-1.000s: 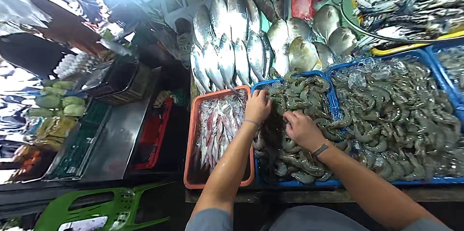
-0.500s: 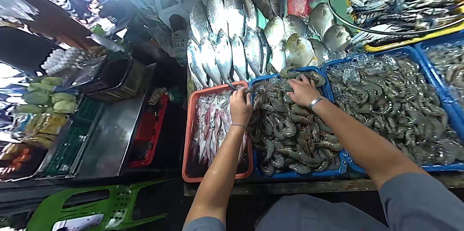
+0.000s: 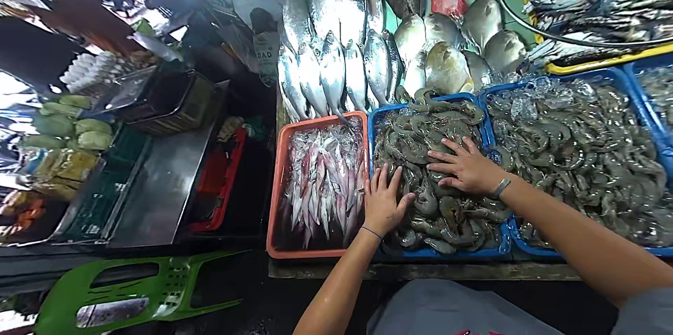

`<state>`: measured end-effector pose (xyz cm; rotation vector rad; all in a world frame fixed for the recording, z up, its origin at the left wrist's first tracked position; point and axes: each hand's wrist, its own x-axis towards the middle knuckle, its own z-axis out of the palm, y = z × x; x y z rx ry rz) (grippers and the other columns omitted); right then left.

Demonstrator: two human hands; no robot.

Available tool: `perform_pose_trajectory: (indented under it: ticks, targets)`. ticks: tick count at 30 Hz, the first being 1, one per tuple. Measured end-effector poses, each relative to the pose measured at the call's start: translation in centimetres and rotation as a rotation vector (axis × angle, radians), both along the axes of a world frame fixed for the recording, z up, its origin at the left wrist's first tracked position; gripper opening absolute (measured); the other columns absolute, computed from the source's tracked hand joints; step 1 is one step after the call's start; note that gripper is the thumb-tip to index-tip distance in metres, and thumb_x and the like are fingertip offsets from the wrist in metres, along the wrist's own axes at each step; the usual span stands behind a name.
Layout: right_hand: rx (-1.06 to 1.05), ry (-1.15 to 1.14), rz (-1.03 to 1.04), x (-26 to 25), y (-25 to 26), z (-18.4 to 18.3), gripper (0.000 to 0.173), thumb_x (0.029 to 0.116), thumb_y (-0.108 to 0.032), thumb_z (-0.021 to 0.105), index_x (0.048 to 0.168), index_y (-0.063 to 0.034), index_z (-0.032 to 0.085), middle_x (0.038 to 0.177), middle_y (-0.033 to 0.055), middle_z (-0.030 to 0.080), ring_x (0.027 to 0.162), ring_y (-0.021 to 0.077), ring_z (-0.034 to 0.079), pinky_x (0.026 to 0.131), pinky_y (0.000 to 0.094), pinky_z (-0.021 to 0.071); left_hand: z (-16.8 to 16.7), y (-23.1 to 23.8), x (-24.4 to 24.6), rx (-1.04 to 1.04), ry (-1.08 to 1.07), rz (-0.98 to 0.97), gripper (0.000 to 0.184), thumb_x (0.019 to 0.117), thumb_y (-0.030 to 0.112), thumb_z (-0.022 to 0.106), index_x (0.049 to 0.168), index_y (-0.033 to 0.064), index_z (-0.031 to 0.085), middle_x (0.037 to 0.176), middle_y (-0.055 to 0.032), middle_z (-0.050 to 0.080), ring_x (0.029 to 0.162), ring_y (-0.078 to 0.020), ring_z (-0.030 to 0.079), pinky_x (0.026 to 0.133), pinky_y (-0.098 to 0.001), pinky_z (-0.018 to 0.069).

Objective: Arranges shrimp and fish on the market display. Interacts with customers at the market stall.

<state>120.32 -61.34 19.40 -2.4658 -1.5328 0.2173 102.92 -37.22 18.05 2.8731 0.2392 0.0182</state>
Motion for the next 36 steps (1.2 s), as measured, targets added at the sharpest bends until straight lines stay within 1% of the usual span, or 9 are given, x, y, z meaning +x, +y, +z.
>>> perform_pose_trajectory:
  ticks: [5,8,16,21,24,27,30,32,36]
  targets:
    - [0.207,-0.077,-0.203,-1.1,4.9,2.1,0.034,0.0928,-0.030,0.069,0.125,-0.0195,0.072,0.129,0.0083,0.067,0.125,0.0386,0.055,0.100,0.0660,0.0423,-0.2,0.2,-1.5,-0.093,-0.170,0.018,0.061,0.1008,0.067,0.041,0.146,0.0291,0.057,0.163,-0.0030,0.039,0.153,-0.0301,0.031,0.121,-0.0609,0.0266]
    - [-0.015,-0.016,-0.180,-0.2,8.6,2.9,0.052,0.0900,-0.028,0.073,0.141,-0.0281,0.063,0.137,0.0105,0.062,0.127,0.0401,0.054,0.099,0.0673,0.0408,0.4,0.9,-1.5,-0.180,-0.275,0.059,0.047,0.1035,0.056,0.045,0.133,0.0269,0.066,0.150,-0.0029,0.053,0.141,-0.0293,0.043,0.113,-0.0611,0.0345]
    - [-0.035,0.074,-0.389,0.2,8.9,4.0,0.027,0.1025,-0.025,0.055,0.123,-0.0209,0.071,0.120,0.0154,0.070,0.118,0.0405,0.062,0.093,0.0669,0.0462,1.9,2.3,-5.2,-0.358,-0.432,0.147,0.027,0.1004,0.030,0.058,0.122,0.0181,0.071,0.130,0.0000,0.065,0.128,-0.0195,0.055,0.111,-0.0462,0.0437]
    - [-0.070,0.152,-0.318,-3.0,6.4,5.0,0.039,0.1016,-0.031,0.062,0.141,-0.0261,0.061,0.125,0.0142,0.067,0.116,0.0391,0.063,0.091,0.0657,0.0485,-0.1,0.7,-10.0,-0.407,-0.465,0.175,0.021,0.0947,0.022,0.062,0.110,0.0164,0.076,0.117,-0.0023,0.069,0.118,-0.0202,0.059,0.105,-0.0427,0.0468]
    - [0.099,0.050,-0.136,-7.9,5.5,4.6,0.030,0.0955,-0.026,0.069,0.124,-0.0186,0.071,0.110,0.0113,0.070,0.105,0.0372,0.065,0.083,0.0597,0.0524,-0.8,-0.3,-11.3,-0.457,-0.512,0.183,0.019,0.0919,0.017,0.063,0.106,0.0149,0.076,0.116,-0.0040,0.067,0.118,-0.0200,0.057,0.106,-0.0393,0.0437]
    - [-0.047,-0.016,-0.018,-12.3,6.9,3.4,0.030,0.0923,-0.034,0.072,0.114,-0.0134,0.072,0.106,0.0128,0.070,0.107,0.0392,0.061,0.086,0.0605,0.0478,-1.4,-0.8,-11.3,-0.509,-0.545,0.205,0.019,0.0908,0.015,0.063,0.104,0.0143,0.075,0.116,-0.0047,0.065,0.119,-0.0195,0.056,0.105,-0.0371,0.0441]
    - [-0.149,-0.064,-0.036,-13.2,8.9,3.0,0.021,0.0938,-0.020,0.066,0.109,-0.0059,0.069,0.099,0.0173,0.069,0.102,0.0409,0.063,0.083,0.0590,0.0482,-1.2,-0.7,-10.4,-0.549,-0.550,0.185,0.019,0.0904,0.013,0.064,0.105,0.0136,0.075,0.117,-0.0049,0.065,0.116,-0.0182,0.057,0.100,-0.0344,0.0480]
    - [-0.126,-0.020,-0.037,-12.0,9.5,3.9,0.014,0.0941,-0.013,0.065,0.106,-0.0072,0.069,0.095,0.0145,0.070,0.100,0.0384,0.064,0.081,0.0574,0.0490,-0.6,-0.4,-10.1,-0.566,-0.572,0.184,0.020,0.0893,0.011,0.065,0.105,0.0118,0.076,0.117,-0.0057,0.064,0.112,-0.0166,0.059,0.096,-0.0308,0.0513]
    - [0.076,0.206,-0.136,-7.0,8.4,8.0,0.020,0.0995,-0.021,0.065,0.117,-0.0187,0.074,0.101,0.0081,0.075,0.100,0.0345,0.070,0.087,0.0601,0.0551,0.3,0.9,-10.6,-0.591,-0.616,0.229,0.017,0.0918,0.012,0.064,0.105,0.0099,0.074,0.117,-0.0068,0.064,0.114,-0.0179,0.060,0.097,-0.0333,0.0531]
